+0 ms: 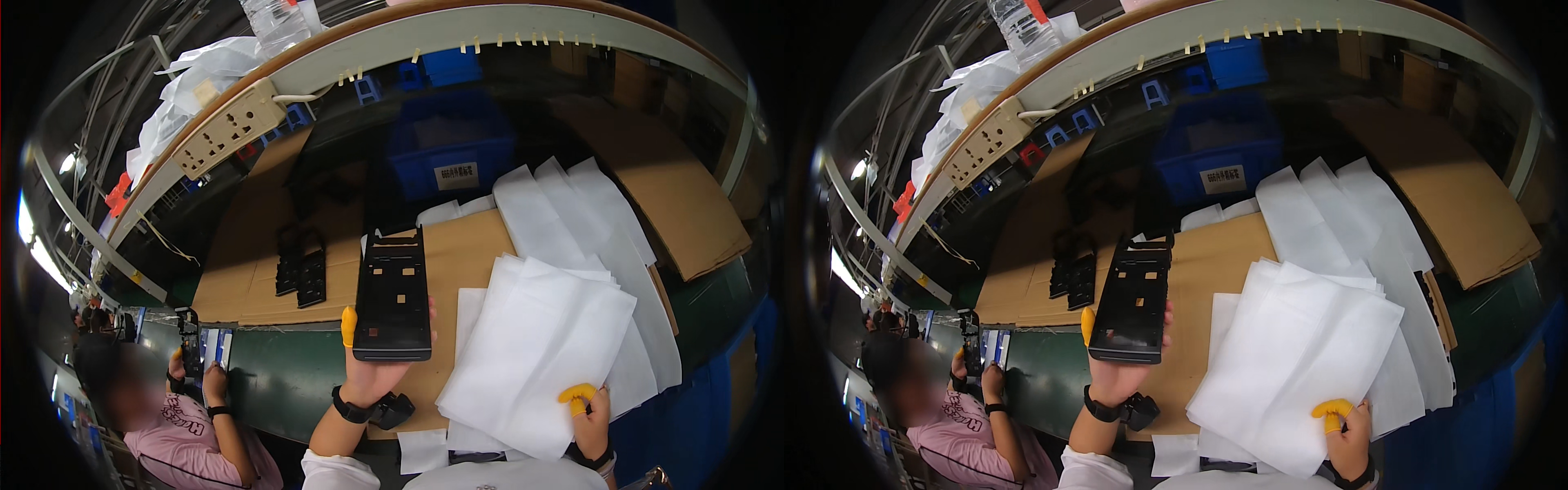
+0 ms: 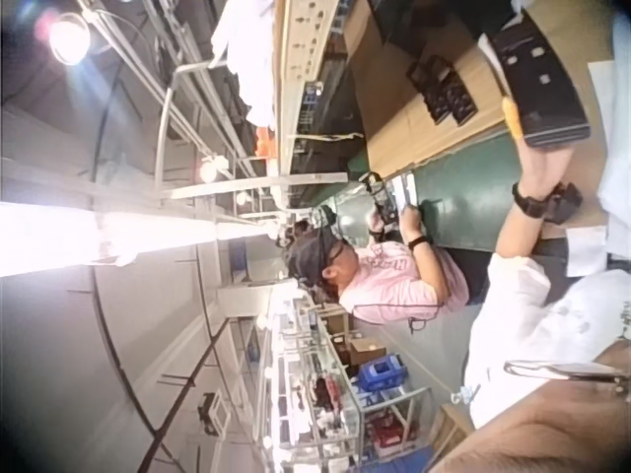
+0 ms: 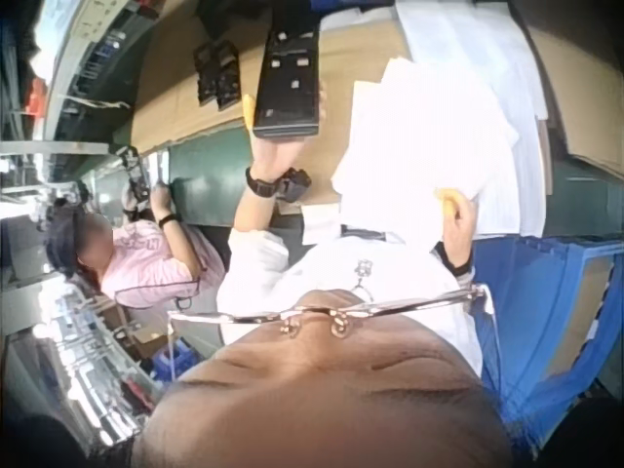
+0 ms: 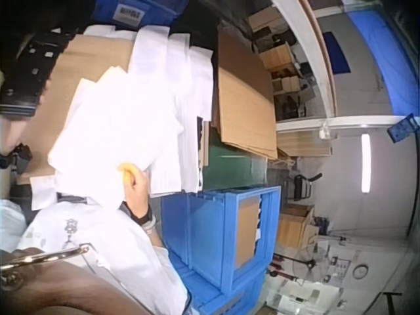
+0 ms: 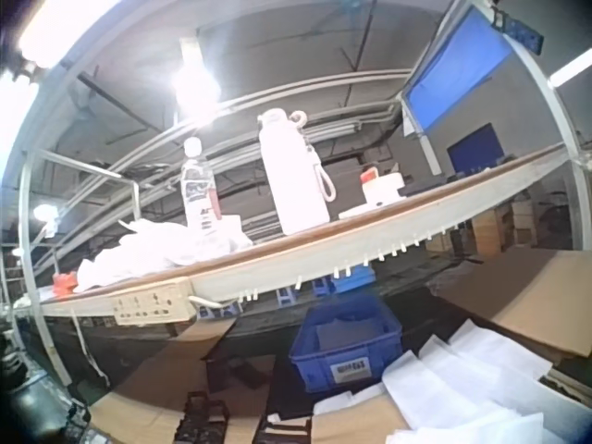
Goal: The worker is wrapping plastic housing components in protective foam sheets and stacking them on an assembly line.
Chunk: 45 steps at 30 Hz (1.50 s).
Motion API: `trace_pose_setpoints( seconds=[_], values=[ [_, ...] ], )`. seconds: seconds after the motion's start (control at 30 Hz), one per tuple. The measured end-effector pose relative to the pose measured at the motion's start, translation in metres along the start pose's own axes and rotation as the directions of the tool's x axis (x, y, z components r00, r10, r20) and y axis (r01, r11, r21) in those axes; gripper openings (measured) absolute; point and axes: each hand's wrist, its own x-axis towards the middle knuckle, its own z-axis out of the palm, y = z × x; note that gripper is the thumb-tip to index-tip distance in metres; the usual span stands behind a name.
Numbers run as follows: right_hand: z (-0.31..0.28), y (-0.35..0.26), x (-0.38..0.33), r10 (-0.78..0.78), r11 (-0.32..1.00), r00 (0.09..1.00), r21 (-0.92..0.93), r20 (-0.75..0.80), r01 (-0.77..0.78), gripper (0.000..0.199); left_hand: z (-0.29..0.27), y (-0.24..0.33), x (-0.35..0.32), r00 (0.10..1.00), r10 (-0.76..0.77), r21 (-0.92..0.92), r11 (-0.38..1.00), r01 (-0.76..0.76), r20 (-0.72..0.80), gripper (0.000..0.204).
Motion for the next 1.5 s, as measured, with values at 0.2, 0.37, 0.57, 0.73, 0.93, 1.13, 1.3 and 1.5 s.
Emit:
trace_pose_setpoints(
  seconds=[0.2,0.37,0.57,0.73,0.93,1.13,1.3,1.5],
  values=[
    [-0.001,-0.001,0.003,-0.009,1.000,1.000,-0.019,0.012,0.009,0.016,-0.001,0.009,-0.001,0.992,0.116,-0.180,0.976,-0.125,-0.058,0.069],
    [0.001,0.002,0.004,0.007,1.000,0.999,0.015,-0.032,-0.007,0.017,-0.002,0.006,-0.001,0.989,0.128,-0.157,0.978,-0.138,-0.071,0.068],
    [0.002,0.001,0.004,0.021,1.000,1.000,0.015,-0.003,-0.021,0.018,-0.006,0.005,0.001,0.982,0.173,-0.102,0.978,-0.180,-0.074,0.059],
    [-0.001,-0.001,0.002,0.015,1.000,0.999,0.003,0.029,-0.015,0.016,-0.009,0.008,0.005,0.987,0.147,0.001,0.989,-0.147,-0.068,0.054],
    [-0.003,0.005,0.001,0.003,1.000,0.999,-0.006,0.049,-0.002,0.018,-0.076,0.057,0.059,0.848,0.343,0.851,0.481,0.212,-0.405,0.047],
    [-0.002,0.003,0.002,-0.002,0.999,1.000,0.033,0.014,0.001,0.021,-0.177,0.109,0.073,0.739,0.608,0.532,-0.540,0.652,-0.289,0.055],
    [-0.005,0.004,0.001,0.017,0.998,1.000,0.065,-0.008,-0.016,0.021,-0.208,0.136,0.071,0.567,0.766,0.162,-0.545,0.823,-0.304,0.057],
    [-0.002,0.007,0.008,-0.087,0.993,0.995,-0.076,0.055,0.091,0.019,-0.064,0.071,0.129,0.928,0.247,0.756,-0.653,-0.052,0.278,0.037]
  ],
)
